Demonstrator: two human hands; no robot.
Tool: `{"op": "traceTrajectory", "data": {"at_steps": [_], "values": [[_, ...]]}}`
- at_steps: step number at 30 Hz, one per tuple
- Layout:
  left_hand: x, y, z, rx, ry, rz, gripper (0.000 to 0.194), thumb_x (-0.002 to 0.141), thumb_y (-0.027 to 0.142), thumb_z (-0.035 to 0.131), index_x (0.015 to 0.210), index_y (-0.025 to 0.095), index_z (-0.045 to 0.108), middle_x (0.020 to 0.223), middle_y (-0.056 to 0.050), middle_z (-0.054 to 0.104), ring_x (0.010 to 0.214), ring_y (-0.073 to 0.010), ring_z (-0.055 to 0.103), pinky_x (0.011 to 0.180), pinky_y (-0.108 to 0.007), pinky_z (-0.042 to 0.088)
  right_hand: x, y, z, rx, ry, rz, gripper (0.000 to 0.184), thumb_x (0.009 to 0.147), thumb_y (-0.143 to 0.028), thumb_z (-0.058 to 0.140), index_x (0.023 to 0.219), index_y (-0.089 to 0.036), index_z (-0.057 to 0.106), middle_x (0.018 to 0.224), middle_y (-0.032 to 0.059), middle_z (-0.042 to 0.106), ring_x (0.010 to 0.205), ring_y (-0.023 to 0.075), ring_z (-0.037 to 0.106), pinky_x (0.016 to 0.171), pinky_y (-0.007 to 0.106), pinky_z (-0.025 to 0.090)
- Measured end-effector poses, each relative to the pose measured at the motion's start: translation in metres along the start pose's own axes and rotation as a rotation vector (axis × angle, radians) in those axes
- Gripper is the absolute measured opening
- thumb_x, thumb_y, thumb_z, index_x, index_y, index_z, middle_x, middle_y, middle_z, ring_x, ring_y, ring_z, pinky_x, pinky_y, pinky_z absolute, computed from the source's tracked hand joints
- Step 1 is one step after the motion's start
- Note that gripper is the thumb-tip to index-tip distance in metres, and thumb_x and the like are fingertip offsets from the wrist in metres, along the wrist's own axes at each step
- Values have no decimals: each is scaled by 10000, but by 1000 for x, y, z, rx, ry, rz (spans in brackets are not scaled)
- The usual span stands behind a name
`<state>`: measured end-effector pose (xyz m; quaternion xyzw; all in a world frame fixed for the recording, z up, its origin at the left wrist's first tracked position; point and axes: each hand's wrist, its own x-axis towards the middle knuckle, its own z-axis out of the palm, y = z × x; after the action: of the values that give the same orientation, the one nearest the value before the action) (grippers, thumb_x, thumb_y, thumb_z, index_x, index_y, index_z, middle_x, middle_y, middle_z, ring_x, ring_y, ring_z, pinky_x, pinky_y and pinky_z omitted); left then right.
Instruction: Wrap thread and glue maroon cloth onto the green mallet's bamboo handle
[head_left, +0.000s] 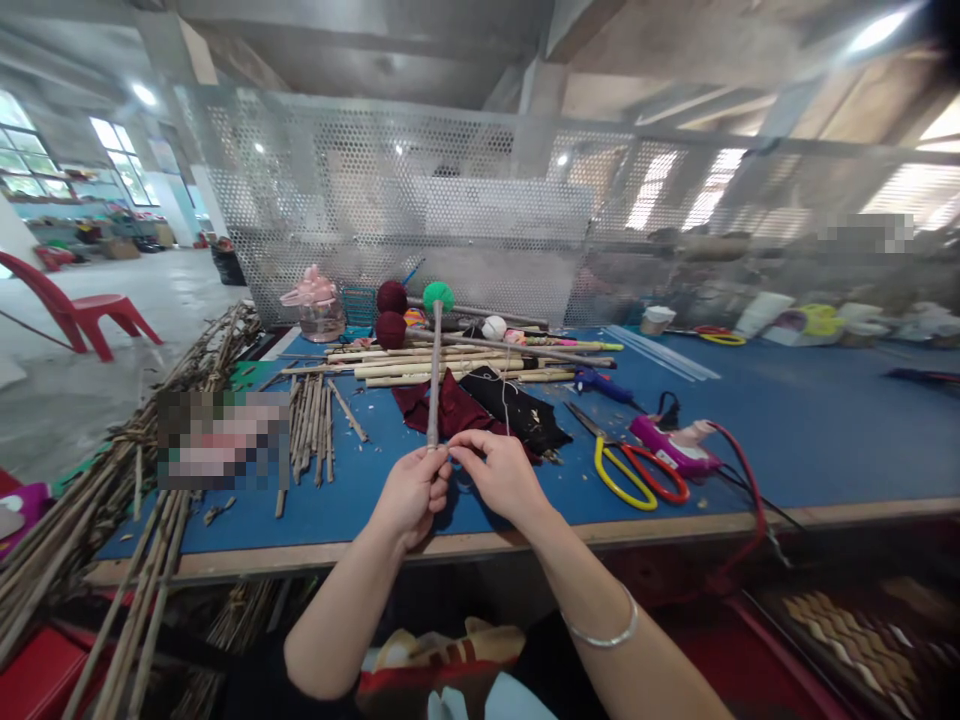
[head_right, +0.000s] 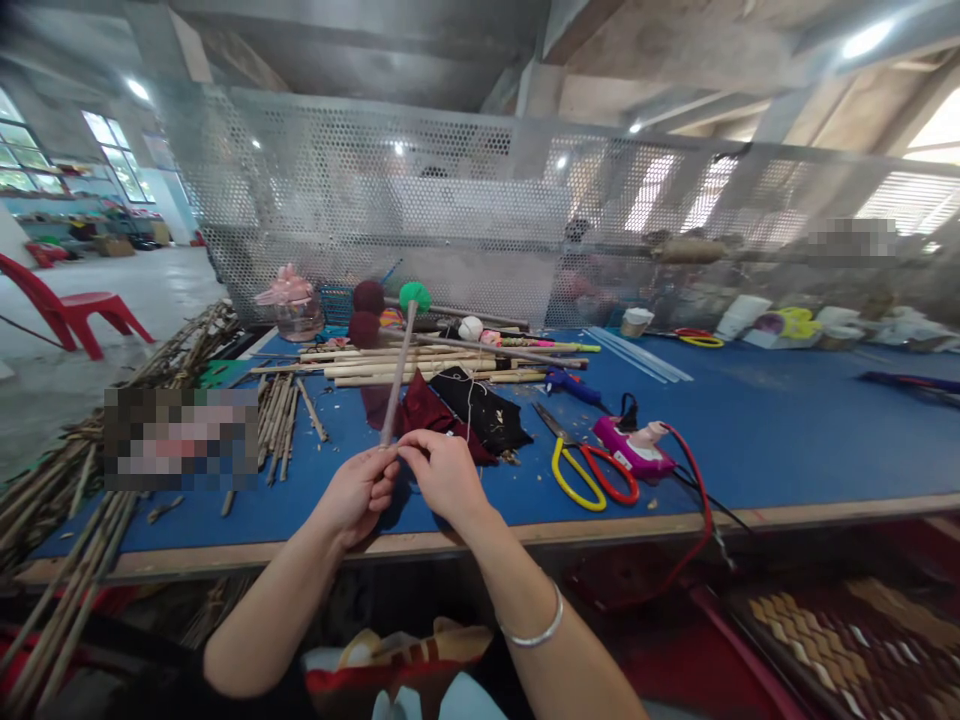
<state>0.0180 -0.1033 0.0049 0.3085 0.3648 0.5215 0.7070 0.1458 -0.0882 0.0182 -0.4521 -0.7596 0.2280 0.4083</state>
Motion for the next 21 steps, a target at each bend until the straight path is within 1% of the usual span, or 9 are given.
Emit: {"op": "traceTrajectory", "data": {"at_steps": [3,6,8,11,14,16,18,21], "values": [[0,0,0,8,8,5,307,634,347,672,711,145,454,530,82,415,342,21,230,310,-115,123,2,0,-3,-36,-26,-12,159,792,-216,507,821,-193,662,750,1,681,672,131,602,666,228,428],[0,0,1,16,9,4,312,632,350,678,709,144,457,529,82,417,342,22,231,308,-112,127,3,-3,-6,-97,-41,-75,147,789,-199,512,803,-191,658,778,14,683,702,135,606,684,228,418],[0,0,0,15,7,4,316,634,357,680,714,143,462,535,80,422,343,23,237,308,-109,129,3,-6,-7,-148,-42,-117,158,792,-184,493,792,-189,651,785,23,679,711,138,602,681,230,410],[0,0,-1,-6,13,3,317,643,367,674,712,138,467,547,76,429,342,27,239,305,-104,126,2,-8,-6,-221,-26,-136,167,785,-170,471,767,-191,636,743,21,662,677,139,585,658,234,396],[1,0,-2,-35,39,-4,292,653,338,667,706,136,463,560,70,457,332,32,222,300,-102,115,2,-8,-7,-240,21,-121,157,764,-171,474,728,-187,626,677,14,641,616,133,559,635,235,387],[1,1,-2,-51,55,-11,258,674,304,648,728,139,458,604,43,523,329,33,222,298,-99,116,1,-7,-10,-208,65,-93,153,760,-184,472,711,-181,617,639,9,620,579,124,540,603,225,385],[0,2,-1,-62,66,-19,227,700,278,622,751,142,447,677,2,591,329,33,227,297,-95,123,0,-5,-14,-149,125,-36,157,771,-216,463,713,-175,603,617,3,601,542,116,521,554,213,382],[-1,4,1,-65,80,-35,202,731,259,594,760,147,428,748,-42,638,328,32,229,296,-90,130,1,-1,-19,-44,213,55,181,800,-280,440,769,-167,578,622,5,591,511,111,505,499,203,377]]}}
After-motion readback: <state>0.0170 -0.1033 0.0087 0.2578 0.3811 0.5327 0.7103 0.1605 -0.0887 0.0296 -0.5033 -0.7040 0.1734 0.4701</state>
